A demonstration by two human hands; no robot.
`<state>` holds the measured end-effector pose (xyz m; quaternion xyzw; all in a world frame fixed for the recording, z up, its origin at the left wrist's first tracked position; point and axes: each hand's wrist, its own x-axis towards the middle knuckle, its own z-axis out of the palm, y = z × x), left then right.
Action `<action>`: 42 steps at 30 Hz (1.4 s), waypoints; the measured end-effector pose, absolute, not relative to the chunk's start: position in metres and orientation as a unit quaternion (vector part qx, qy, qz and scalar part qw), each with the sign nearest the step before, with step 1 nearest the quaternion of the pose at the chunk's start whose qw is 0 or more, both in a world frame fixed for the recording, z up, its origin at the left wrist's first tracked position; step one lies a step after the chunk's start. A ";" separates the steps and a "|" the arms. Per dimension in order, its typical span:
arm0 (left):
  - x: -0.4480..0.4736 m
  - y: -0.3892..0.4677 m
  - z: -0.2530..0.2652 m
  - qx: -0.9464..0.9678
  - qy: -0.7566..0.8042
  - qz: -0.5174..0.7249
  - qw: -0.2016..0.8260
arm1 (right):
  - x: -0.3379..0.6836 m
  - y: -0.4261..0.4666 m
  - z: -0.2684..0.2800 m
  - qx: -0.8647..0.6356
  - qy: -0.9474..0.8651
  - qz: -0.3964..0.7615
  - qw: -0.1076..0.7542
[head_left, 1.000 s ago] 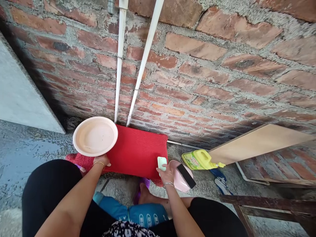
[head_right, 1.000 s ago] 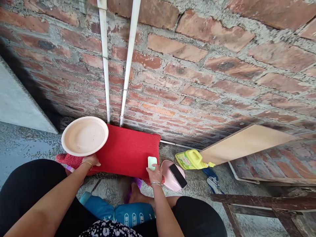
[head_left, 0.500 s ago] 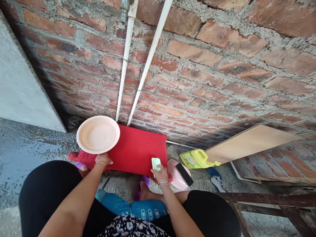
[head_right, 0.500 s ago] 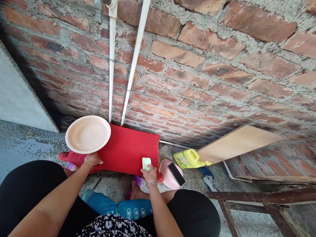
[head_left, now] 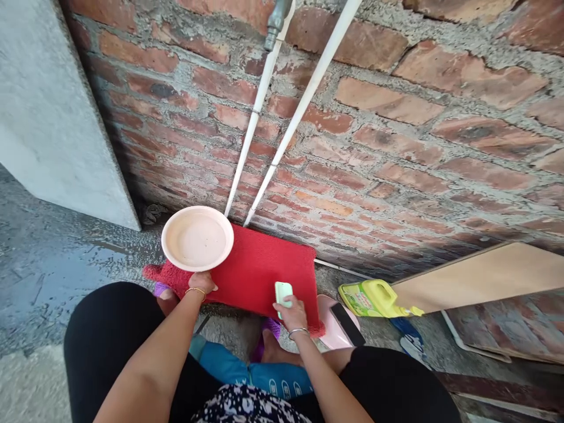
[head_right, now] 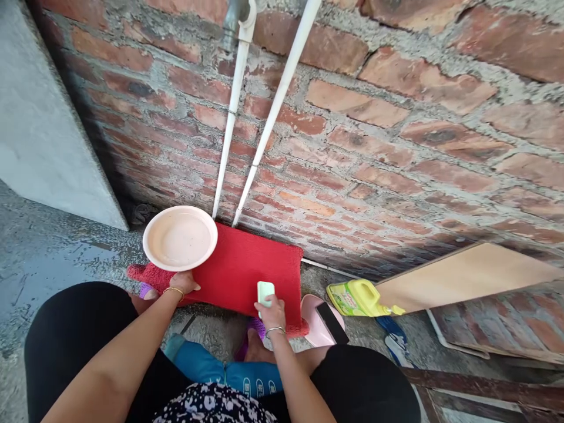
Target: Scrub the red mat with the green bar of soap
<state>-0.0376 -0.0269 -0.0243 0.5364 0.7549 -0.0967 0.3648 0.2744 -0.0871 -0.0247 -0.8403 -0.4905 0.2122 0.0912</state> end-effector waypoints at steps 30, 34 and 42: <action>-0.062 -0.028 -0.036 0.490 0.776 -0.056 0.393 | 0.070 -0.071 -0.018 -0.648 -0.708 0.264 -0.100; -0.060 -0.027 -0.036 0.496 0.773 -0.058 0.391 | 0.103 -0.072 -0.012 -0.656 -0.701 0.244 -0.138; -0.057 -0.026 -0.032 0.493 0.771 -0.064 0.397 | 0.159 -0.075 -0.007 -0.756 -0.585 0.276 -0.098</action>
